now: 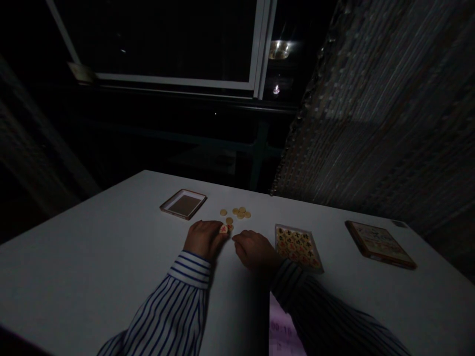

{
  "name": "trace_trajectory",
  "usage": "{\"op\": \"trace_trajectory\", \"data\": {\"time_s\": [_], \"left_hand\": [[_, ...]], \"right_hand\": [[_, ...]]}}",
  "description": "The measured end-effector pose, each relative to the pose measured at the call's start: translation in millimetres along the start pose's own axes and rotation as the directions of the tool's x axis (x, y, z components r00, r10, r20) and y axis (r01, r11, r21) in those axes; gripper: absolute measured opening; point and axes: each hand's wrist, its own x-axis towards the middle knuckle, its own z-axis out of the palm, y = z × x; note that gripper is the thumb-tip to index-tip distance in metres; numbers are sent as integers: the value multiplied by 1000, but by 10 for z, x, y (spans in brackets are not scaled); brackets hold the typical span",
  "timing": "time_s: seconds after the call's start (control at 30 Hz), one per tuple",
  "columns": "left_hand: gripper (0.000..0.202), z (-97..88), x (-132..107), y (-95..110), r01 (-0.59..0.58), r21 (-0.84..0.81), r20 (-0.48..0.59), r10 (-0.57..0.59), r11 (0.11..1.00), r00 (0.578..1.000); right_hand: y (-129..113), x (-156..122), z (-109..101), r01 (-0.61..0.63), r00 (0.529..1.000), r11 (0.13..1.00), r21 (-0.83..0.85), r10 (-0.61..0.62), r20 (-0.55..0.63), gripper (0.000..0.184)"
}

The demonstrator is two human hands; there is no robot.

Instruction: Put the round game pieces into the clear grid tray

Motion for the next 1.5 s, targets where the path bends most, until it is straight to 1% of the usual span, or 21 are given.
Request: {"op": "trace_trajectory", "data": {"time_s": [0.2,0.37,0.5,0.63,0.8,0.97,1.1,1.23,1.33,1.5], "left_hand": [[29,-68,-15,87,-14,-30,-3,14,999,1000],[28,-44,-11,108,-24,-55,-47,22,998,999],[29,-51,-13,130,-33,-55,-67,30,998,997],[30,-61,-23,180,-68,-57,-89,63,996,994],[31,-38,-40,293,-110,-81,-150,97,991,984],[30,-42,-54,402,-138,-123,-149,119,983,982],[29,-17,-66,479,-129,-224,-159,94,966,983],[26,8,-80,567,-102,-317,-129,64,943,990],[25,10,-91,616,-85,-349,-109,49,933,993],[24,37,-105,659,-54,-371,-98,18,927,995]], "right_hand": [[-11,12,-78,-29,999,999,16,29,18,30],[9,15,-162,-38,998,997,62,41,-46,31],[46,-12,-252,-66,996,994,88,71,-62,32],[96,-75,-371,-80,992,992,96,89,-85,33],[178,-193,-492,-93,986,991,99,106,-132,32],[231,-308,-569,-122,983,986,110,136,-124,32],[263,-389,-614,-141,978,983,118,157,-136,32],[303,-467,-636,-147,972,981,130,167,-164,32],[341,-513,-622,-131,974,982,135,153,-167,32],[395,-556,-583,-141,972,981,131,162,-172,32]]}}
